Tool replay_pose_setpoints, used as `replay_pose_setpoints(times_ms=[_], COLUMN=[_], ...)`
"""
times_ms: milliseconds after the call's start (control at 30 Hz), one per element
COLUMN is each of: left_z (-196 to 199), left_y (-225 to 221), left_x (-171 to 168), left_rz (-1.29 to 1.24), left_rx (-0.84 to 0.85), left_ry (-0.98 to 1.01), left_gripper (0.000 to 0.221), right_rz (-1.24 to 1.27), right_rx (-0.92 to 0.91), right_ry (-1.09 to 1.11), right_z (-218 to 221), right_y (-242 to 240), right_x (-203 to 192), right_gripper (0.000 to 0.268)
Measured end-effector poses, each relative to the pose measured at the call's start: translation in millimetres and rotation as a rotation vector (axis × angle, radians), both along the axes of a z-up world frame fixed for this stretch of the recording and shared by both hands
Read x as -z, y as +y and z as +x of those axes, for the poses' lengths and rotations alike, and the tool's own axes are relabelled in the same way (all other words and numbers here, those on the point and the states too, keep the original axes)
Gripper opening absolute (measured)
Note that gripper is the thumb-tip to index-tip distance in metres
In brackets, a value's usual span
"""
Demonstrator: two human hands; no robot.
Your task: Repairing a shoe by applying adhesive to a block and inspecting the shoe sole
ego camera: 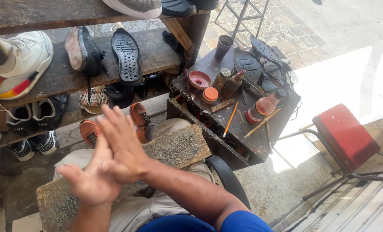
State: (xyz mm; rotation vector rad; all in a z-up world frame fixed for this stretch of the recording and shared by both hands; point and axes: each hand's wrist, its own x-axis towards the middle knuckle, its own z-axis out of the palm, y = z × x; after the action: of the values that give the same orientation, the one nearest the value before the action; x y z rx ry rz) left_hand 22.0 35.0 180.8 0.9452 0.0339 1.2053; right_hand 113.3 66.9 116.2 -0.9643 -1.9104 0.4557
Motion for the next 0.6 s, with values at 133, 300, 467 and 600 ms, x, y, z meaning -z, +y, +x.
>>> replay_pose_setpoints(times_ms=[133, 300, 467, 600], left_z=[-54.5, -30.8, -43.4, -80.6], left_y=[50.6, 40.4, 52.4, 66.8], left_x=[76.6, 80.1, 81.8, 117.3], left_rz=[-0.313, -0.473, -0.343, -0.233], left_rx=[0.154, -0.26, -0.372, -0.519], left_ry=[-0.681, -0.142, -0.117, 0.03], left_gripper=[0.107, 0.095, 0.098, 0.101], right_rz=[-0.004, -0.211, -0.211, -0.253], right_rx=[-0.182, -0.266, -0.254, -0.343], right_ry=[-0.005, -0.125, -0.07, -0.114], right_z=[-20.8, -12.1, -19.5, -24.6], right_y=[-46.5, -15.4, -20.8, -33.1], right_x=[11.8, -6.3, 28.0, 22.6], right_gripper=[0.109, 0.123, 0.118, 0.126])
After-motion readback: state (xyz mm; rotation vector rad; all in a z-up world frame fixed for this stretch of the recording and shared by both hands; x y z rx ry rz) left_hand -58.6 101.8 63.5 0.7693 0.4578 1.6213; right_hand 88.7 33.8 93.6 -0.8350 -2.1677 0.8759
